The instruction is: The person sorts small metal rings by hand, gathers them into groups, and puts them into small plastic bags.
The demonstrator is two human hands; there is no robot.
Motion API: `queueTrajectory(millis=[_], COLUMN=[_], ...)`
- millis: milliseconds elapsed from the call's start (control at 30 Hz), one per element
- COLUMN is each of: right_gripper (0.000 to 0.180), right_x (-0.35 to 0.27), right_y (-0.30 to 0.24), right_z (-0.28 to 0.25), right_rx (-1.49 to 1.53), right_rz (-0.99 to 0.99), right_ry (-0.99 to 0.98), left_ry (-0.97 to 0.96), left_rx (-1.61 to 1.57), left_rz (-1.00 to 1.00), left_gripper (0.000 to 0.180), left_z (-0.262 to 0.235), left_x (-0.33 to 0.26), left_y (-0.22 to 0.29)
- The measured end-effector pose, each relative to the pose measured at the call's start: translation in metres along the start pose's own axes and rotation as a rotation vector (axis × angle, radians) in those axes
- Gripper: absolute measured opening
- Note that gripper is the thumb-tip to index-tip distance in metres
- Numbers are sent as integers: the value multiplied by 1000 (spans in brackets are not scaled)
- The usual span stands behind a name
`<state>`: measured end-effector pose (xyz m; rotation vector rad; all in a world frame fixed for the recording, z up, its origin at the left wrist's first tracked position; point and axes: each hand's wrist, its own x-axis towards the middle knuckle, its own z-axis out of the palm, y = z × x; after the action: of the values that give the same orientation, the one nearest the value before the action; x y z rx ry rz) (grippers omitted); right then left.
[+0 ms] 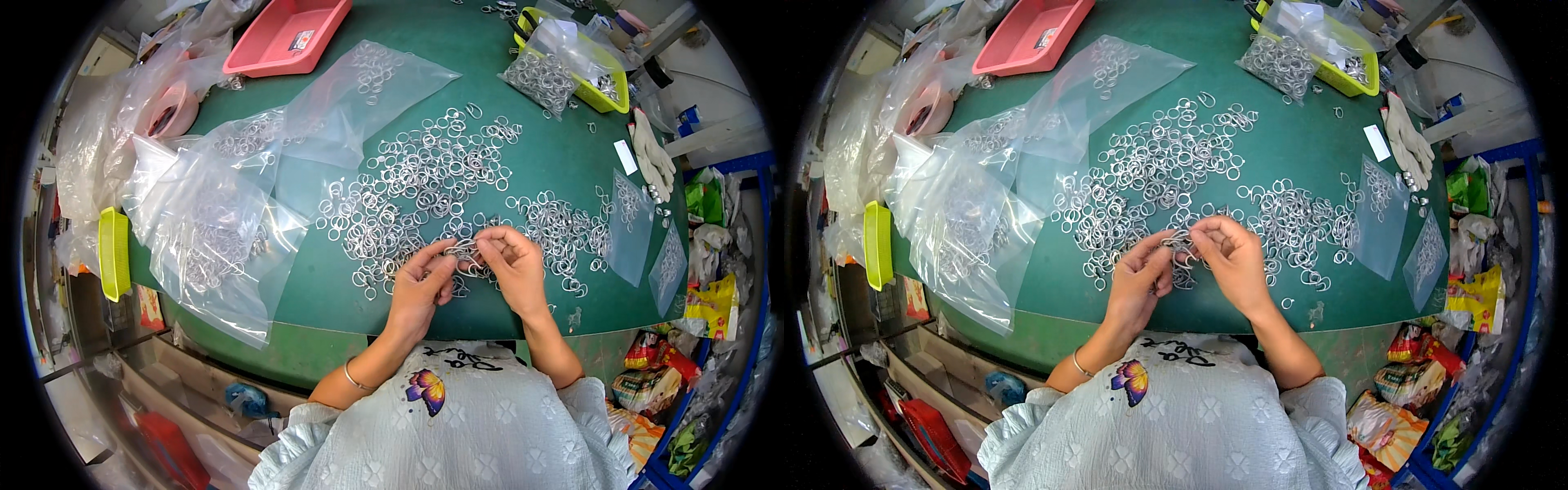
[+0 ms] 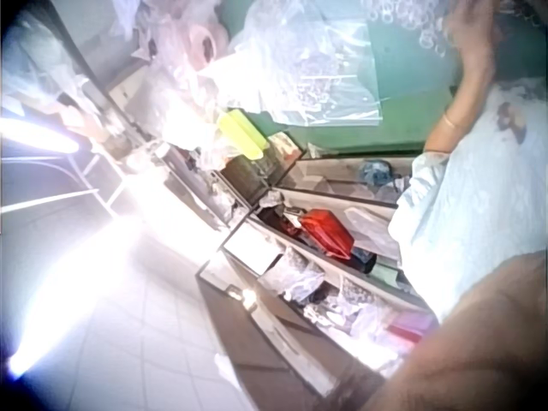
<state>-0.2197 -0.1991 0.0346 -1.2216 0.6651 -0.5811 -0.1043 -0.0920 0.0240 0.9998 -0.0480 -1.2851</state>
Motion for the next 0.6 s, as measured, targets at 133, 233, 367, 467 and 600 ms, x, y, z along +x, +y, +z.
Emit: queueTrajectory(millis=[133,233,367,467,600], right_gripper=[19,23,23,18,7], right_x=[0,-5,-3,-3,-1], right_y=[-2,0,-1,-4,5], right_z=[9,9,6,1,-6], right_rx=[48,-55,-215,-224,-416], right_rz=[-60,-93,-158,-106,-171], right_ry=[68,40,-51,-124,-82], left_ry=[18,-59,-105,-126,-145], left_rx=[91,-52,22,215,360], left_rz=[-17,-323,-304,-132,-57], left_gripper=[20,13,11,11,12], left_z=[7,-4,-4,-7,-10], left_x=[-2,2,2,3,4], left_y=[-1,5,7,4,13])
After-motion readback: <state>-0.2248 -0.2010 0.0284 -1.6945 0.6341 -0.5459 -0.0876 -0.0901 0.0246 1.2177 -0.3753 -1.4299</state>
